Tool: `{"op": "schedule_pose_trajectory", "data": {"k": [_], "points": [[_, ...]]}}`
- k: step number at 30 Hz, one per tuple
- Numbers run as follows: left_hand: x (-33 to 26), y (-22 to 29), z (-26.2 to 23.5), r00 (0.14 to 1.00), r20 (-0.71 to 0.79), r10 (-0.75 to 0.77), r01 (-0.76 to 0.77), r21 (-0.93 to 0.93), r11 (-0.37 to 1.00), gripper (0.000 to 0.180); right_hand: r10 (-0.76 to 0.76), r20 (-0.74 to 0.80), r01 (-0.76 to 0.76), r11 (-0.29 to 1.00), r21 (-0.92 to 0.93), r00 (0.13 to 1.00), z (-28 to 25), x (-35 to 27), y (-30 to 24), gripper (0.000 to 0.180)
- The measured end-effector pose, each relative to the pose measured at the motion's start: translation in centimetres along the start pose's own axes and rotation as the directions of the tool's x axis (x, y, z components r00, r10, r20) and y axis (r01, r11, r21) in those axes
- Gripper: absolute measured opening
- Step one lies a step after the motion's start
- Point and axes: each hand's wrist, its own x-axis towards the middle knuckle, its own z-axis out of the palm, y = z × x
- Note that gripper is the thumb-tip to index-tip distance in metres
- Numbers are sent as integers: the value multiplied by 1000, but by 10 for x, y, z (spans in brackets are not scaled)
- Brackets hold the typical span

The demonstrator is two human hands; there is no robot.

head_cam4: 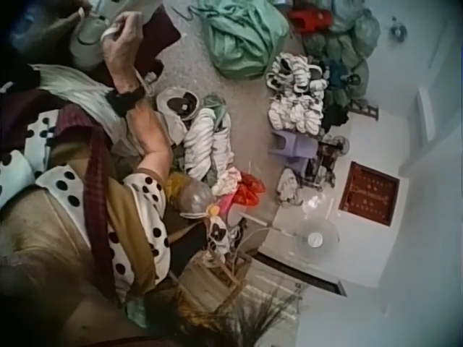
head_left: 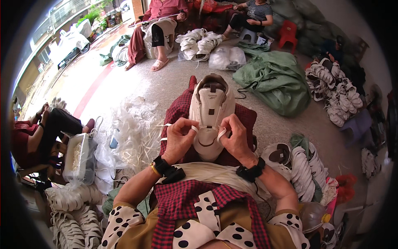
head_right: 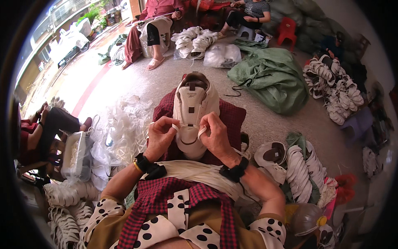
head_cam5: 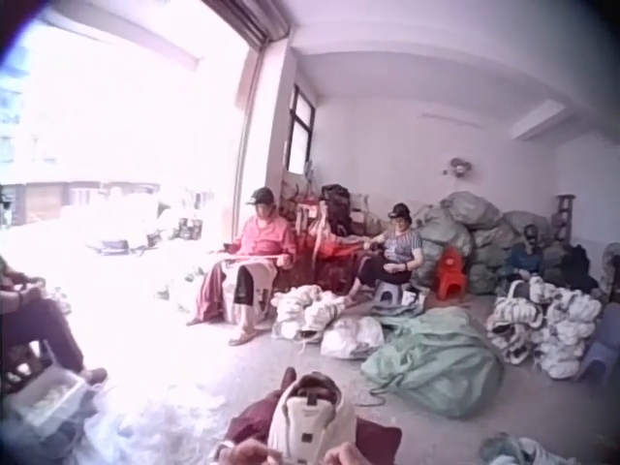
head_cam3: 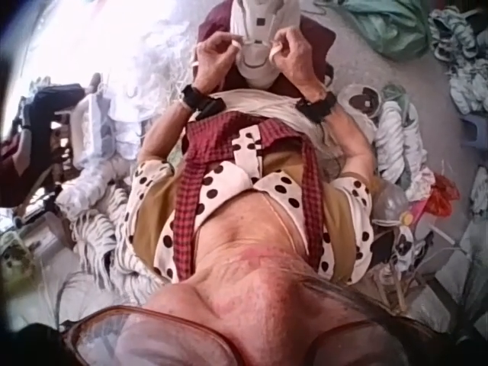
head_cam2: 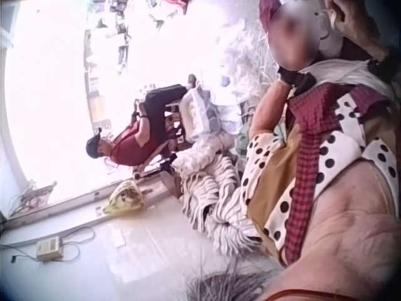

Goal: The recorder is lacing a white shoe upper while sitting on the floor with other workers in a workshop environment.

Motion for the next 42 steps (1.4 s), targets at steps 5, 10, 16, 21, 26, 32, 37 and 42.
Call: {"op": "schedule_pose_trajectory", "data": {"k": [5, 10, 16, 21, 26, 32, 37, 42], "points": [[-1, 1, -1, 996, -90, -23, 27, 39, 999, 11, -58, 94, 63, 997, -48, 994, -3, 11, 2, 15], [-7, -1, 0, 997, -76, -23, 25, 24, 999, 9, 143, 136, -162, 977, 139, 980, -5, 9, 11, 10], [-8, 8, 0, 994, -76, -72, 77, 64, 995, 9, 165, 160, -185, 975, 119, 973, -6, 8, 13, 10], [-4, 11, 0, 996, -87, -37, 46, 111, 993, 9, 179, 191, -202, 973, 108, 965, -7, 9, 8, 9], [4, 5, 8, 990, -98, 101, -80, 206, 975, 7, 161, 156, -186, 969, 164, 975, -4, 13, 4, 7], [18, 4, 3, 981, 101, 166, -186, 257, 948, 20, 123, 277, -134, 991, 20, 953, -24, 25, 8, 18], [32, 39, -21, 840, 415, 349, -538, 551, 639, 41, -238, 477, 406, 868, -286, 846, -37, 54, -26, 29], [56, 39, -21, 598, 763, 245, -789, 507, 347, 29, -366, 745, 820, 388, -422, 557, -29, 74, -24, 18]]}}
